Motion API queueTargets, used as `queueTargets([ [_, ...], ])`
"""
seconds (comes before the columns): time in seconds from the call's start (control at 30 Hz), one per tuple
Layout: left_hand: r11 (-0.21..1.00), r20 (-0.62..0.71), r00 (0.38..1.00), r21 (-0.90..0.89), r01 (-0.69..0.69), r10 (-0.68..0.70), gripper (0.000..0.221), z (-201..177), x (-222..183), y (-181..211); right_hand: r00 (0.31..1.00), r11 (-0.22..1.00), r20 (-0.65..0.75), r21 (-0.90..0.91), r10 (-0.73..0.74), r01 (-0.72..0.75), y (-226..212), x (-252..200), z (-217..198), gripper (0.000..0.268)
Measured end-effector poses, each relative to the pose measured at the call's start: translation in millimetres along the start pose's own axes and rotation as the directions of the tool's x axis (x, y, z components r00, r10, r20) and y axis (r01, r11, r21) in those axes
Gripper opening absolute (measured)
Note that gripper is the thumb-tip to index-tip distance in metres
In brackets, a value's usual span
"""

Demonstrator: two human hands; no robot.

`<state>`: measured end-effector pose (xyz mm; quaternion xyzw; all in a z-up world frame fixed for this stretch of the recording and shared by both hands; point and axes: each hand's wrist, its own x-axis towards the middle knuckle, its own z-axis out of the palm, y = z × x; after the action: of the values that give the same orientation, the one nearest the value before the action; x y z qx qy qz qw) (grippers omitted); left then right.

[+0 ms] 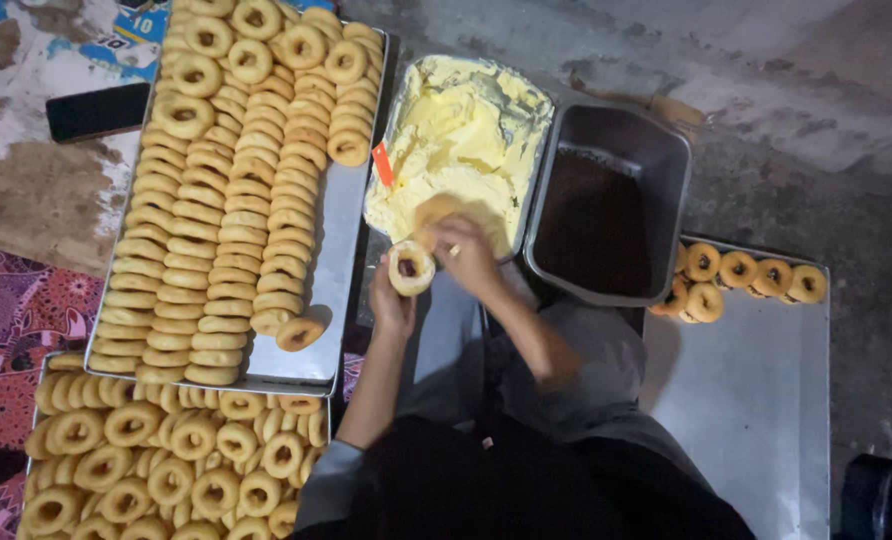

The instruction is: The person picks plain donuts from a tray, fills the center with a yellow cream using a small spatula, dips the filled donut into a dark liquid, and places it on a separate tray. The process is repeated for multiple donuts.

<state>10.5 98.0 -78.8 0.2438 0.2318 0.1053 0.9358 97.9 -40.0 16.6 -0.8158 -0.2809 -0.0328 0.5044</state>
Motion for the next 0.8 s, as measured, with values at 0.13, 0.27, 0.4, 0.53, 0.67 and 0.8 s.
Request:
queueTargets([
  [0.13,0.997,0.028,1.000,-0.084,0.000,0.002,0.045,3,-3,-1,0.995,0.954,0.003,-0.283,-0.100,0.096,16,16,-14,0.021],
  [0.27,0.998,0.049,0.999,-0.063,0.006,-0.003,0.043,16,-9,-3,0.980,0.983,0.086,-0.033,-0.178,0.182,-5,-10,-12,0.023],
  [0.4,0.998,0.146,0.988,-0.028,-0.047,0.051,0.047,24,-22,-6,0.990,0.976,-0.114,-0.208,-0.087,0.062,-25,-20,-22,0.026],
  [0.53,0.972,0.159,0.982,-0.192,0.134,-0.104,0.050,41,-27,-9,0.981,0.981,0.027,-0.043,-0.190,0.191,-31,-21,-54,0.025],
  [0.67,0.997,0.112,0.991,0.000,0.078,-0.078,0.048,62,-26,-22,0.993,0.993,0.021,-0.016,-0.120,0.120,-28,-46,-76,0.026],
  [0.8,0.989,0.275,0.951,0.095,0.117,-0.139,0.043,83,-32,-61,0.986,0.988,-0.068,-0.047,-0.150,0.147,5,-66,-94,0.031],
])
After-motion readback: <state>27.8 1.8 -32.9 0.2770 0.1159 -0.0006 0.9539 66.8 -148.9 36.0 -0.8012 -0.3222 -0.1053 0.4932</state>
